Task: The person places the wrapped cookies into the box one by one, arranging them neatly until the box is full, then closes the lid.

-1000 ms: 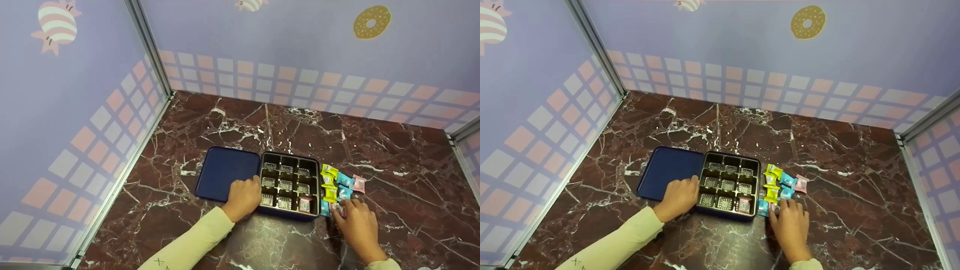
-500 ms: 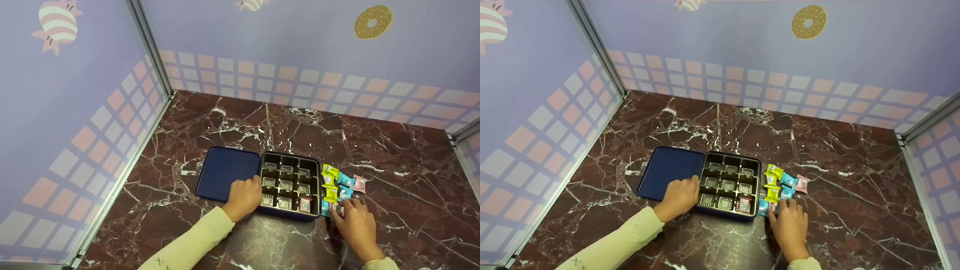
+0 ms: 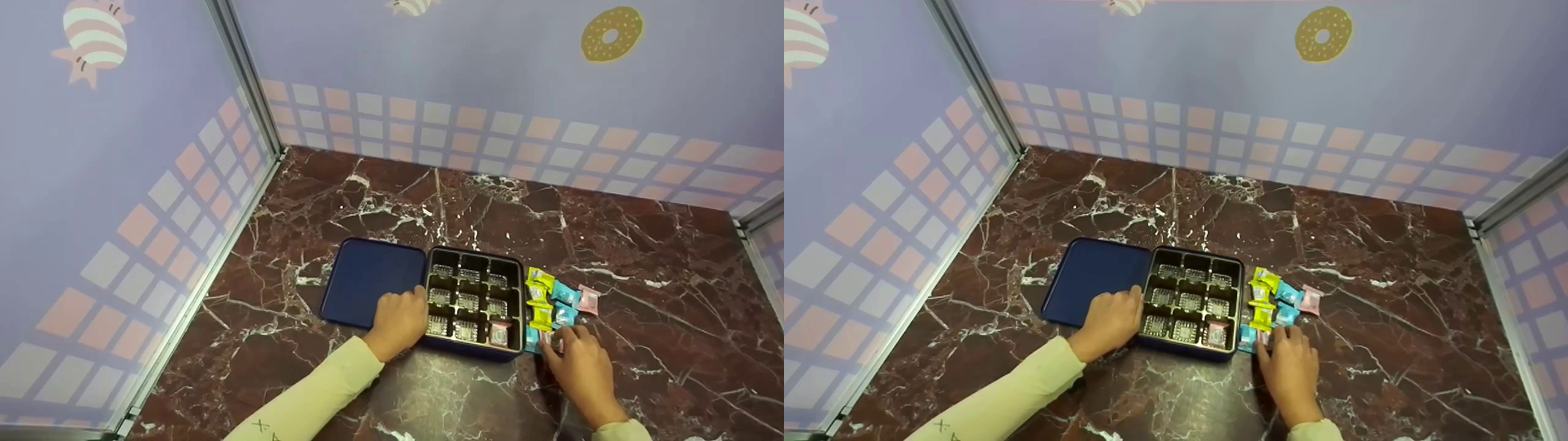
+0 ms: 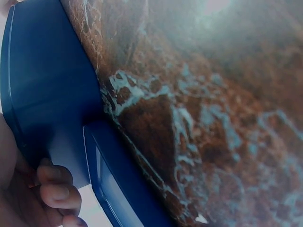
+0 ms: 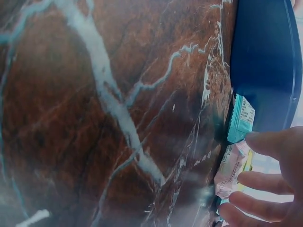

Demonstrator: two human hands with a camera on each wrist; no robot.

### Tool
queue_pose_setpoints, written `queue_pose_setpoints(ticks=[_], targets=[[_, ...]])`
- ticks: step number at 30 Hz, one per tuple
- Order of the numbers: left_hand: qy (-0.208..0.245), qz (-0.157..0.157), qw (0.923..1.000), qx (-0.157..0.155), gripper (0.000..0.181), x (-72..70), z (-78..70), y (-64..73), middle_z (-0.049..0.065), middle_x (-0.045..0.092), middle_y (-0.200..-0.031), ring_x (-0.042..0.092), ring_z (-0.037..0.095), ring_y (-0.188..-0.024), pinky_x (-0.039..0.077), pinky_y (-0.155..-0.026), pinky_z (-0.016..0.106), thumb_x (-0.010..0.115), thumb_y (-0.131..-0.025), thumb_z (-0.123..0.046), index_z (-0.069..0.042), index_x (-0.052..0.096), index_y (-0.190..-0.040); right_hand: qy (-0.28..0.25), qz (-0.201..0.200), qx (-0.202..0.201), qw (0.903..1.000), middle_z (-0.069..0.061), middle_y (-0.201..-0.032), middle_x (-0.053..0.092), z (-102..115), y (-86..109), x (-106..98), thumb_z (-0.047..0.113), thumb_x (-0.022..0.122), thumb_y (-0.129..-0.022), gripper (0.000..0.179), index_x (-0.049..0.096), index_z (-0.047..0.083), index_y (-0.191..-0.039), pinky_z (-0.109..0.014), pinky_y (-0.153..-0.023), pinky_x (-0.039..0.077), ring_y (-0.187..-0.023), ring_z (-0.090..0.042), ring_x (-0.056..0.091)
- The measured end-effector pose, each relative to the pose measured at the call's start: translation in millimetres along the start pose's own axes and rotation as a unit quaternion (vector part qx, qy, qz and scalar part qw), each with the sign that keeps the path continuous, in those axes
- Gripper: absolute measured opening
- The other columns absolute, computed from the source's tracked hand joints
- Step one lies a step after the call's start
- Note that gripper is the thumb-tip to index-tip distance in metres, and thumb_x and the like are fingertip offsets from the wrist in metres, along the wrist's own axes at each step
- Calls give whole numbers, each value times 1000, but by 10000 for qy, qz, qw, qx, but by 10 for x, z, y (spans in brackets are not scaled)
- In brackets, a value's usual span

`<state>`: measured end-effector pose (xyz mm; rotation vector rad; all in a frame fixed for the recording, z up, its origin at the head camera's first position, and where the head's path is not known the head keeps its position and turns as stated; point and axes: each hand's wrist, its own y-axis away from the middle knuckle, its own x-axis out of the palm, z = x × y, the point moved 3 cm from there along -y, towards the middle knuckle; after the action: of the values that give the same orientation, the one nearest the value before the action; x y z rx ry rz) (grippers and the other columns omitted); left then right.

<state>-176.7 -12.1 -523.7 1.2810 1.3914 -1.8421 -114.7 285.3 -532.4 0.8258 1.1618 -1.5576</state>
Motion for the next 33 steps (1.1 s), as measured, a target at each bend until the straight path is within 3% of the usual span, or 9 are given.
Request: queue_pose_setpoints(ticks=[8,15,21,29,33], targets=[[-20,27,10000,4,17,-6,-6,-3,1,59,-50,59,21,-42,42,-41,36,55,-87,-17,-15,56,-70,-152,9,-16,9999,-12,-82,57,-3,10,2,20,78,-76,20,64,6,-79,-51,-60,42,-69,-32,55],[-83,99,9999,26,14,-11,-3,1,2,61,-52,59,21,-43,44,-42,36,55,-89,-18,-12,64,-79,-309,-177,-227,9991,-12,-85,59,8,14,-14,15,77,-77,17,62,7,-77,-47,-56,43,-67,-28,55],[-119,61,9999,46,17,-13,-2,1,1,60,-51,59,20,-43,43,-41,36,54,-90,-19,-14,60,-75,-310,-256,-406,9984,-13,-84,60,9,18,-25,15,78,-77,18,62,7,-75,-47,-57,43,-66,-29,57],[-47,74,10000,-12,18,-22,-2,1,2,60,-51,59,21,-43,43,-40,37,54,-90,-19,-15,58,-73,-289,-116,-742,9968,-9,-75,62,8,11,-58,-1,80,-64,25,58,10,-70,-47,-55,44,-64,-30,59],[-31,68,10000,-32,20,-4,-5,1,1,59,-50,58,21,-42,42,-39,37,54,-88,-18,-17,53,-69,-261,29,-788,9965,-13,-82,66,7,16,-65,-4,79,-59,28,62,9,-76,-50,-57,46,-68,-35,62]])
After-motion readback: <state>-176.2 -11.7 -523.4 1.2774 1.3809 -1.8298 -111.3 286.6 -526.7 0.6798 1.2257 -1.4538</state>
